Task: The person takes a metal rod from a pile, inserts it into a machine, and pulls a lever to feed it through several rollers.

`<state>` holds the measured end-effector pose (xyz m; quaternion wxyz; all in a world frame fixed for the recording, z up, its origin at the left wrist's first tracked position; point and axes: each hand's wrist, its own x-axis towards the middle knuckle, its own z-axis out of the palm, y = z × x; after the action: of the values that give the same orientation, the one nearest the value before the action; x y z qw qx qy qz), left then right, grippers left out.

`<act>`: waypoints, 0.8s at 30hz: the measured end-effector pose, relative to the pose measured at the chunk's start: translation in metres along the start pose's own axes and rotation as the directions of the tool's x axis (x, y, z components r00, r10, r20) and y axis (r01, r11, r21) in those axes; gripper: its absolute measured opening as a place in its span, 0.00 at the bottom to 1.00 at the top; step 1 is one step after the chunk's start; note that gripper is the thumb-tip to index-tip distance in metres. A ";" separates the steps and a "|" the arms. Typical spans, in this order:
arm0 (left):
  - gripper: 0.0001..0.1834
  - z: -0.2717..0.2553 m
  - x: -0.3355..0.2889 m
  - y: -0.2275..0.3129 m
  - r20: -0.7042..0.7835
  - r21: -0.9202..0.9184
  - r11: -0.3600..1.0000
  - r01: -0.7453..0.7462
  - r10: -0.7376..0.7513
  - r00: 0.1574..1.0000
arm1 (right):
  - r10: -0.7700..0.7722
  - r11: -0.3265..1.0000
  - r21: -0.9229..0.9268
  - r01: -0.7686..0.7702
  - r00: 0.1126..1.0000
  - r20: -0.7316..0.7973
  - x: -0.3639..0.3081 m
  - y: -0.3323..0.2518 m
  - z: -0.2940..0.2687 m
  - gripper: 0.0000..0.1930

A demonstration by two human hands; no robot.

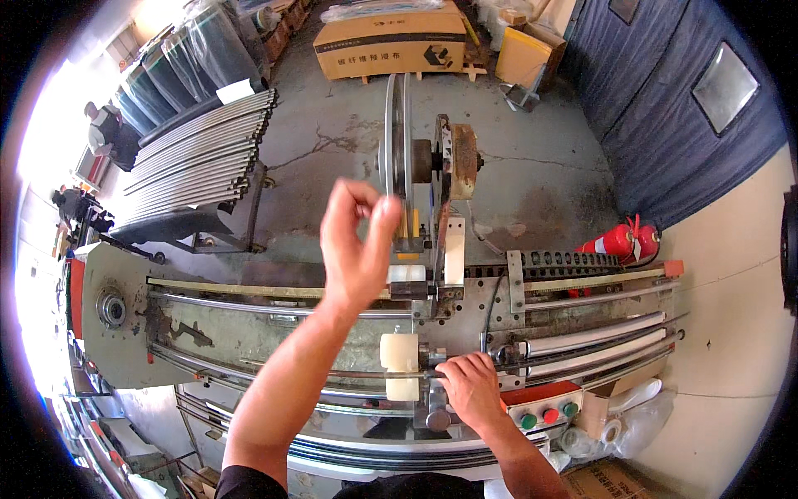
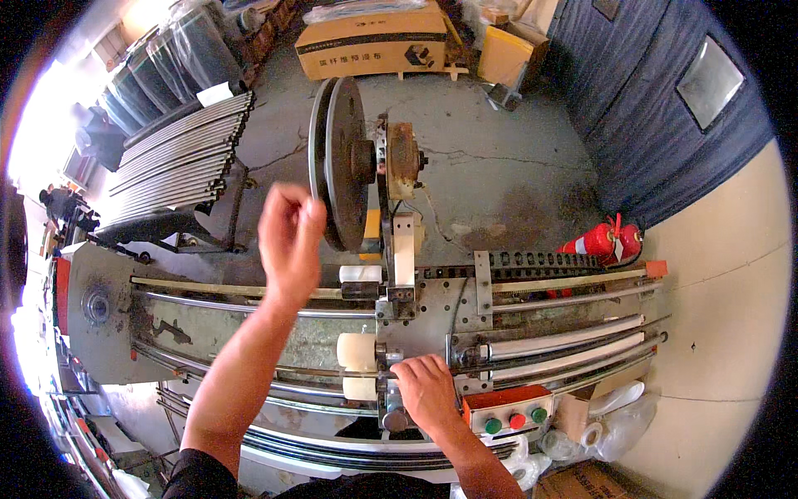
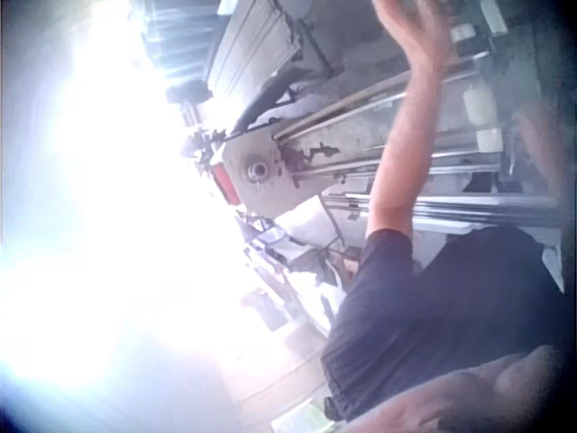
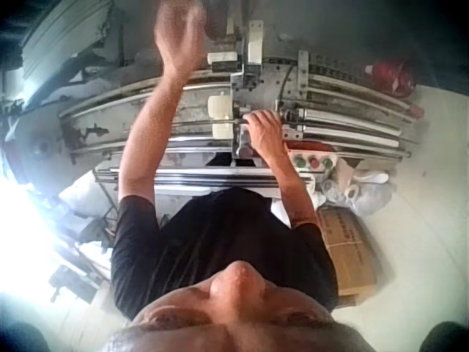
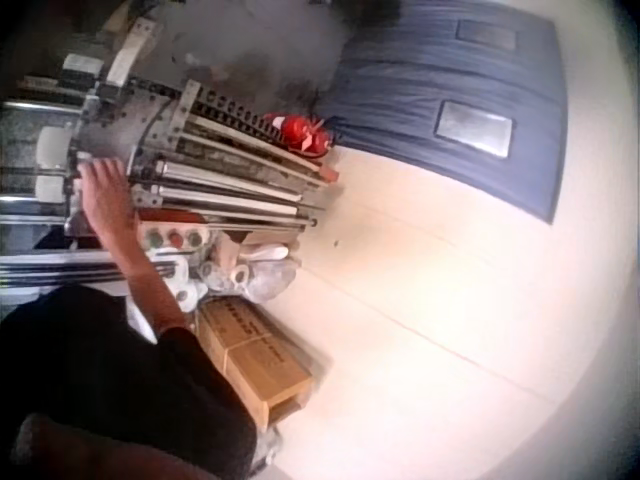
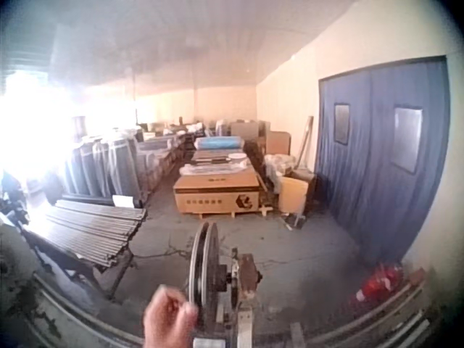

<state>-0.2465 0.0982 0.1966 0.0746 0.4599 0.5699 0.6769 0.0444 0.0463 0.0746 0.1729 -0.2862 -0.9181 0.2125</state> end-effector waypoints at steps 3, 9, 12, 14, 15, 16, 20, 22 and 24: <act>0.15 0.019 0.080 0.024 -0.001 -0.259 0.947 0.190 -0.197 0.980 | 0.021 1.000 0.014 -0.021 1.000 0.000 -0.002 0.000 -0.002 0.15; 0.25 0.014 0.232 -0.072 0.457 -0.269 0.605 0.749 -0.604 0.652 | -0.001 1.000 0.019 0.000 0.999 0.032 -0.001 -0.004 -0.001 0.15; 0.19 0.032 0.247 -0.158 0.262 -0.076 0.805 0.588 -0.553 0.791 | -0.011 1.000 0.029 0.010 0.999 0.043 -0.002 -0.003 0.000 0.15; 0.16 0.055 0.228 -0.163 0.190 0.045 0.858 0.512 -0.511 0.838 | 0.012 1.000 0.027 -0.013 0.999 0.044 -0.005 0.000 -0.002 0.16; 0.14 0.059 0.215 -0.162 0.152 0.082 0.879 0.470 -0.477 0.866 | 0.019 0.999 0.033 -0.021 0.999 0.045 -0.007 -0.001 -0.002 0.16; 0.13 0.058 0.199 -0.161 0.100 0.100 0.898 0.428 -0.437 0.894 | 0.021 0.999 0.032 -0.022 0.998 0.054 -0.007 0.000 -0.003 0.15; 0.09 0.017 0.074 -0.160 -0.156 0.018 0.877 0.480 -0.472 0.868 | 0.016 0.999 0.049 -0.019 0.998 0.052 -0.011 -0.002 -0.001 0.13; 0.09 -0.003 -0.017 -0.182 -0.122 -0.247 0.676 0.694 -0.732 0.670 | 0.010 0.999 0.032 -0.010 1.000 0.022 -0.014 0.001 -0.002 0.18; 0.13 -0.072 -0.119 -0.243 0.161 -0.381 0.418 0.825 -0.849 0.504 | -0.040 0.998 0.059 0.037 0.998 0.045 -0.012 -0.004 -0.005 0.16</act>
<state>-0.3324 0.0559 -0.0660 0.4797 0.0689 0.5683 0.6650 0.0539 0.0374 0.0782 0.1640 -0.2585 -0.9206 0.2425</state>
